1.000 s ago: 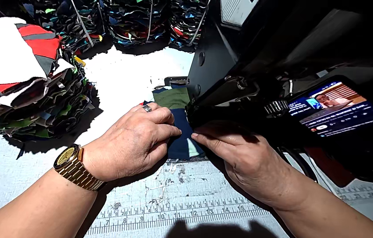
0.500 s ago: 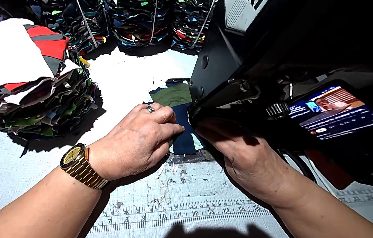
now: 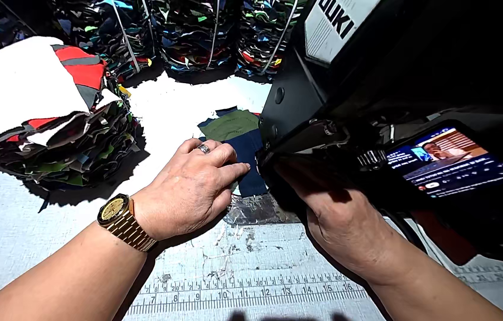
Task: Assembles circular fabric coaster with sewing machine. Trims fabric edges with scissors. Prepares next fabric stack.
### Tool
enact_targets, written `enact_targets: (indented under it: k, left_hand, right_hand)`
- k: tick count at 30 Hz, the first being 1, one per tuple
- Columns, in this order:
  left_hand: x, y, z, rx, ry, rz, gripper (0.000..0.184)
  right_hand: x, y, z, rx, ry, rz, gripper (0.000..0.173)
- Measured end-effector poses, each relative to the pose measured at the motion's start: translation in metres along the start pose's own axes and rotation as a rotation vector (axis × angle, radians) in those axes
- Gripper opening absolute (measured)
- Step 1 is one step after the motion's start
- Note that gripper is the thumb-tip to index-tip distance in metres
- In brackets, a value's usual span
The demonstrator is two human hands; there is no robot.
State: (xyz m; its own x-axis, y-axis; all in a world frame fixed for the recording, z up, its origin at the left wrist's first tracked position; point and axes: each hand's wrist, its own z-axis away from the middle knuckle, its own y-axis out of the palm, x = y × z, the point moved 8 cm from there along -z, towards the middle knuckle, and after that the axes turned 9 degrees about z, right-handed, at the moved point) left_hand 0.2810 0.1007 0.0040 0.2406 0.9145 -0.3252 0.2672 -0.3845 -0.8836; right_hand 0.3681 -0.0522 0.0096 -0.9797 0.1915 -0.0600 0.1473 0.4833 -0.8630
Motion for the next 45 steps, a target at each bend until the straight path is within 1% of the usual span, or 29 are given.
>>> enact_targets:
  k: [11,15,26,32,34,36,38,41,45]
  left_hand:
    - [0.008,0.002,-0.003,-0.033,-0.094,-0.116,0.05]
    - [0.008,0.002,-0.005,-0.045,-0.113,-0.154,0.051]
    - [0.005,0.001,-0.008,-0.08,-0.157,-0.245,0.053]
    - [-0.002,0.0,-0.009,-0.064,-0.205,-0.288,0.053]
    - [-0.004,-0.001,-0.008,-0.073,-0.215,-0.3,0.053]
    - [-0.006,-0.001,-0.007,-0.074,-0.226,-0.313,0.053]
    - [-0.008,0.0,-0.006,-0.074,-0.235,-0.32,0.052]
    - [-0.009,0.0,-0.008,-0.06,-0.258,-0.326,0.051]
    - [-0.009,0.001,-0.008,-0.064,-0.253,-0.329,0.049]
  right_hand:
    - [-0.003,-0.005,0.001,-0.052,0.041,-0.014,0.04]
    - [-0.004,-0.008,0.001,-0.083,0.038,-0.012,0.04]
    - [-0.009,-0.014,0.002,-0.103,0.074,-0.007,0.036]
    - [-0.017,-0.026,0.005,-0.168,0.112,0.016,0.036]
    - [-0.019,-0.036,0.008,-0.166,0.108,0.022,0.037]
    - [-0.023,-0.047,0.014,-0.117,0.121,0.02,0.033]
    - [-0.031,-0.057,0.024,-0.081,0.165,0.033,0.029]
    - [-0.045,-0.07,0.049,-0.01,0.298,0.106,0.027]
    - [-0.059,-0.067,0.092,0.095,0.473,0.105,0.031]
